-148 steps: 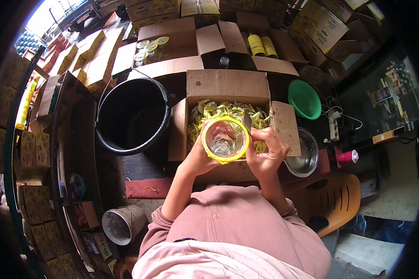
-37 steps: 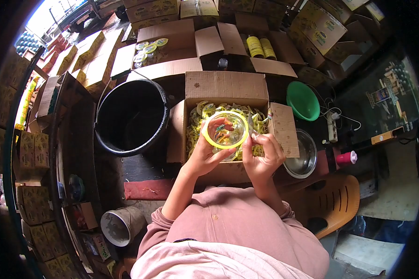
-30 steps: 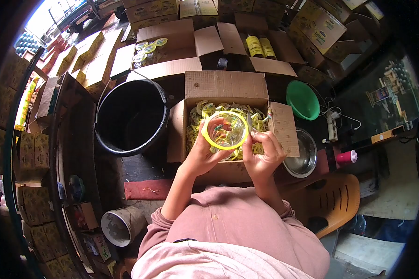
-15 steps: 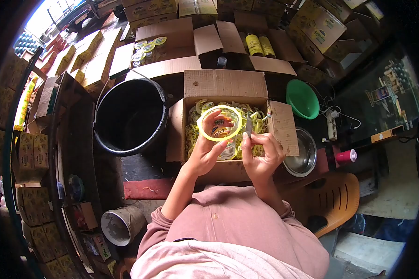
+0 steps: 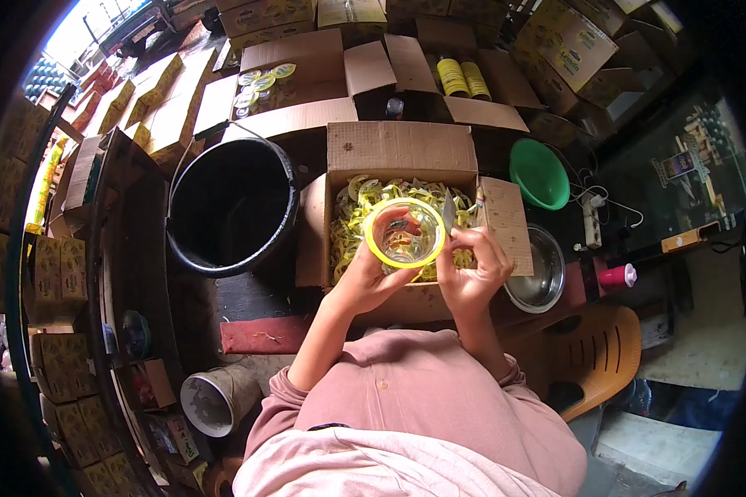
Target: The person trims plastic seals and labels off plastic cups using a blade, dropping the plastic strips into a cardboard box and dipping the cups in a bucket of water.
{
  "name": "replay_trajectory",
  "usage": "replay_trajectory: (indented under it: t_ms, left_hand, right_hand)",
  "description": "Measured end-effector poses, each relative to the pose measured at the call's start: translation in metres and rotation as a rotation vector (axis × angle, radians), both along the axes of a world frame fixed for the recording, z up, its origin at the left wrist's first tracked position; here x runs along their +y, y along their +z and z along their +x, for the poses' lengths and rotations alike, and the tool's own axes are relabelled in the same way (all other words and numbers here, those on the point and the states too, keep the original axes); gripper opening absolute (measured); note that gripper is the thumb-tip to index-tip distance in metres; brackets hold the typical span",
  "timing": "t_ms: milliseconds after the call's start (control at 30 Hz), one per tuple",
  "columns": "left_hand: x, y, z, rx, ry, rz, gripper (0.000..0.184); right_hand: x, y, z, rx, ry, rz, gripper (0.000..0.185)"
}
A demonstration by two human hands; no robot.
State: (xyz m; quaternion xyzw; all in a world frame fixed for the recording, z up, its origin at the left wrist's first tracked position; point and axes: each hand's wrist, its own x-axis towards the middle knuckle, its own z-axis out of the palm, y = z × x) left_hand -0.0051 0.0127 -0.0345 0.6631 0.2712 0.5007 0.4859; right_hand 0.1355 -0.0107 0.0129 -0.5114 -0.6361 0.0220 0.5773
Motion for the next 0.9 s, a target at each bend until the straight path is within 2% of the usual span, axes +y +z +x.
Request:
replay_trajectory:
  t_ms: [167,633,900]
  left_hand:
    - [0.0027,0.0008,-0.0010,-0.031,0.025,-0.035,0.065]
    - [0.0016,0.0055,-0.0047,-0.017,-0.008,-0.024,0.064]
    - [0.0042,0.0061,-0.0074,-0.008,-0.020,0.011,0.064]
  right_hand:
    - [-0.0044,-0.0025,-0.0009,0.041,0.032,-0.021,0.010]
    - [0.0002,-0.0003,-0.0026,-0.099,-0.024,0.065,0.013]
    - [-0.0022,0.0014,-0.0013,-0.039,0.044,0.013,0.012]
